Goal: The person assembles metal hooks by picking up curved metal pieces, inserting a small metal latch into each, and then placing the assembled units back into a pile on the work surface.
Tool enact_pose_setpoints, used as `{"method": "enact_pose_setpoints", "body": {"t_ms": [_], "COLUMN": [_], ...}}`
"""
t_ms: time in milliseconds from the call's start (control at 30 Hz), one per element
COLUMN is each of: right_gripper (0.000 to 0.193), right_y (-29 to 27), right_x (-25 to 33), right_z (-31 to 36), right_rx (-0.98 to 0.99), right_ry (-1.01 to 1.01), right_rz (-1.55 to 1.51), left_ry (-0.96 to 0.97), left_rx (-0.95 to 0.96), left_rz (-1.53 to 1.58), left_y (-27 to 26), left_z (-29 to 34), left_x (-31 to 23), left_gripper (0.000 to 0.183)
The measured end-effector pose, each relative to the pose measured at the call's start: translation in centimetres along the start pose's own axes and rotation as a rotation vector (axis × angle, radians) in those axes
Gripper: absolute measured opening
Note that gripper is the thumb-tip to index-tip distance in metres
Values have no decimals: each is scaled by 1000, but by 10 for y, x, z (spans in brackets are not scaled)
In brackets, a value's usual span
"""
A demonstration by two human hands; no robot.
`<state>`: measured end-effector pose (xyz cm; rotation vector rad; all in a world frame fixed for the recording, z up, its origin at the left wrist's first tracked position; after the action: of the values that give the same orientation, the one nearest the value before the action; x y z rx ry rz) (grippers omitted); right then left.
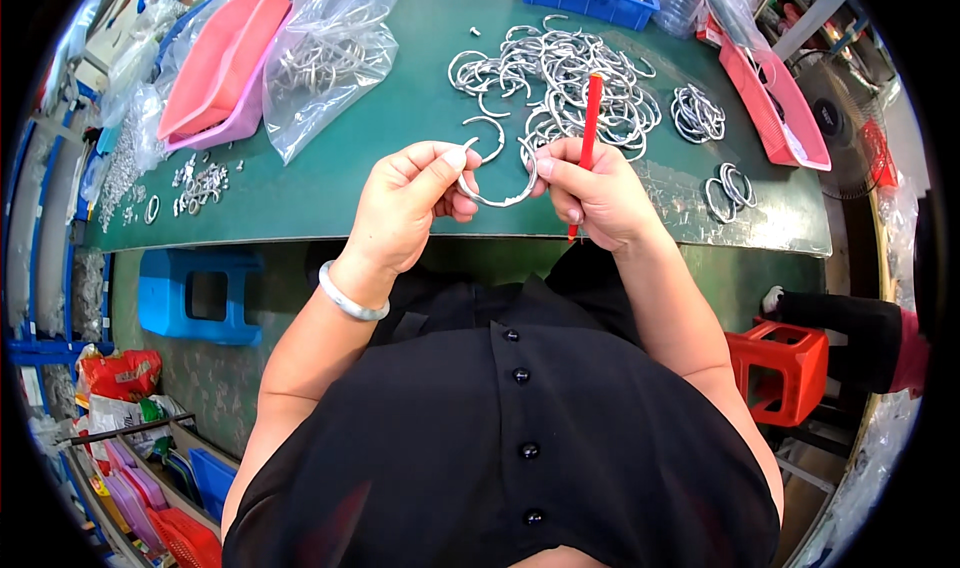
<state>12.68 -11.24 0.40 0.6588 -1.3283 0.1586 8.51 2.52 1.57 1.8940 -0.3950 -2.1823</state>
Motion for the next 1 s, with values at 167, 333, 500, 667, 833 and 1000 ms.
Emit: {"method": "enact_pose_setpoints", "body": {"t_ms": [167,333,500,667,833,1000], "right_gripper": [10,10,10,10,10,12], "right_y": [1,0,0,0,-1,-4], "right_x": [-3,-2,-3,-5,-6,-3], "right_z": [1,2,2,2,2,4], "right_rx": [-5,11,10,23,23,8], "right_ry": [-10,-48,-38,-31,-28,-64], "right_rz": [14,19,32,35,39,76], "left_ry": [88,192,180,152,185,416], "left_rx": [12,5,-2,4,1,-20], "left_rz": [-77,-206,-209,-184,-209,-472], "left_y": [4,8,8,7,8,23], "left_z": [4,11,10,7,7,21], "left_x": [-8,-18,-18,-15,-17,-40], "left_gripper": [18,18,18,18,18,12]}}
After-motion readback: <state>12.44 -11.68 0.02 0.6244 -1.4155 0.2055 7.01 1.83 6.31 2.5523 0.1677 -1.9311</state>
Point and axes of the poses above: each hand's wrist, its own z-axis away from the middle knuckle, its own y-axis out of the palm, x = y × z, the point moved 10 cm from there along -z, towards the middle knuckle, and after that the axes turned 4 degrees about -y, right-handed, at the moved point
